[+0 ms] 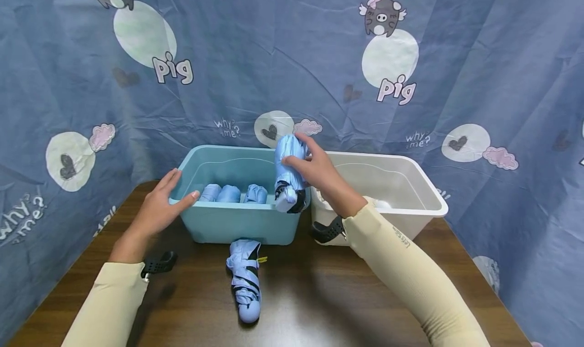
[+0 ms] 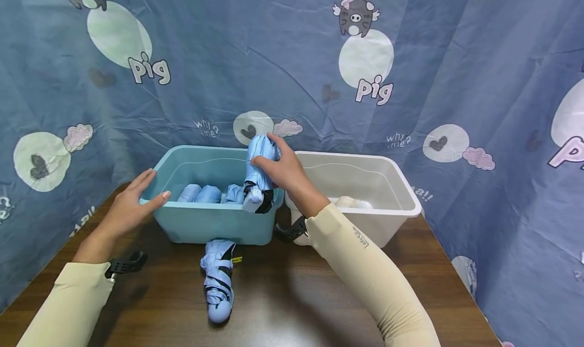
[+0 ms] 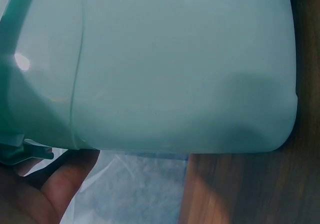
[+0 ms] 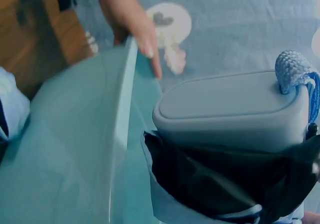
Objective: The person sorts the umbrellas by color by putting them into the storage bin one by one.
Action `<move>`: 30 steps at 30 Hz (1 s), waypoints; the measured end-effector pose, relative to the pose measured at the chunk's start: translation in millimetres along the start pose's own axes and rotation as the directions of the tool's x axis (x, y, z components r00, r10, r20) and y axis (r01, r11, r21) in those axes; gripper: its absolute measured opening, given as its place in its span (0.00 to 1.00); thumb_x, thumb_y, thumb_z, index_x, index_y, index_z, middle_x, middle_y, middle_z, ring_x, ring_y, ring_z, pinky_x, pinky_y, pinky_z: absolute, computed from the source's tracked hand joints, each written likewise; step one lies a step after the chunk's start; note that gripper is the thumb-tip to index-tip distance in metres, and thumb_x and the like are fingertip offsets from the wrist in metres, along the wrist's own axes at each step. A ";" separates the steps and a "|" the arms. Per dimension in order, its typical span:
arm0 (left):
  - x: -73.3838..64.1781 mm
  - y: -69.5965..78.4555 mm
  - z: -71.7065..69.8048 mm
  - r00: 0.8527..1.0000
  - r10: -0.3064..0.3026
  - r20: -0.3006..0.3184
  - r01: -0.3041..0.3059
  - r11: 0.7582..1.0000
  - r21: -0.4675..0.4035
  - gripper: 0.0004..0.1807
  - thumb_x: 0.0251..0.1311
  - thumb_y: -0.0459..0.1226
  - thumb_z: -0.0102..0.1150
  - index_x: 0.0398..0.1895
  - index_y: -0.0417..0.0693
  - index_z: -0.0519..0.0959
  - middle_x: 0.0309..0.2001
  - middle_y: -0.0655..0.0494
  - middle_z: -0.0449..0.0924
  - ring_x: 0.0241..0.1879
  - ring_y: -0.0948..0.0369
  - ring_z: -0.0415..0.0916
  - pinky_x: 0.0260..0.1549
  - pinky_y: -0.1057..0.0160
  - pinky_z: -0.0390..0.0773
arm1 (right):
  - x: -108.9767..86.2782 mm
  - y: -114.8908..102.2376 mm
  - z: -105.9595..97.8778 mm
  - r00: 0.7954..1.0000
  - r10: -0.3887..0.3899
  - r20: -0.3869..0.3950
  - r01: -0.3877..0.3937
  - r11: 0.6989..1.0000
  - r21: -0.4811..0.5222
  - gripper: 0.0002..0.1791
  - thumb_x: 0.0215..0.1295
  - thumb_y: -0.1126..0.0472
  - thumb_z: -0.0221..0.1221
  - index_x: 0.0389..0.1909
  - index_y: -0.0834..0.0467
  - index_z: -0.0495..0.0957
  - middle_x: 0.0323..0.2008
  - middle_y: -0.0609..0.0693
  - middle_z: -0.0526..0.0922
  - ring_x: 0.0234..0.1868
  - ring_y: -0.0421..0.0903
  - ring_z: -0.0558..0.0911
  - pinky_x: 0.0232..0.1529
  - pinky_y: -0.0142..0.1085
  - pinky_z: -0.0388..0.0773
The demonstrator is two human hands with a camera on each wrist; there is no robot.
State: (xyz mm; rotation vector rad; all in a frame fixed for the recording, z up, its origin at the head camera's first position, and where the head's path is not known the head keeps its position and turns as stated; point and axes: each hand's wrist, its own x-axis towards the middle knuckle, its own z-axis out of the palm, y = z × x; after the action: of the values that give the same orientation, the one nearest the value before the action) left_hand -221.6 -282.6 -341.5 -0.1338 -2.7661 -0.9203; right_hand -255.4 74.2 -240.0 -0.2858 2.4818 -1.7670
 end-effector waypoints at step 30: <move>-2.1 4.3 -2.6 1.000 -0.011 -0.003 0.011 1.000 -0.010 0.50 0.62 0.59 0.54 0.76 0.40 0.46 0.76 0.42 0.40 0.71 0.34 0.45 0.58 0.28 0.54 | 56.8 39.5 57.8 0.992 -0.042 -0.120 0.000 0.944 -0.329 0.39 0.61 0.49 0.59 0.74 0.42 0.57 0.67 0.53 0.68 0.55 0.51 0.73 0.53 0.46 0.73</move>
State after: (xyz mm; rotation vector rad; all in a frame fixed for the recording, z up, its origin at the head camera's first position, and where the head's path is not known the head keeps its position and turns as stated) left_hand -218.4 -280.7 -337.5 -0.1193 -2.7628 -0.9364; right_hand -305.1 21.8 -294.0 -0.2281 2.8706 -1.4091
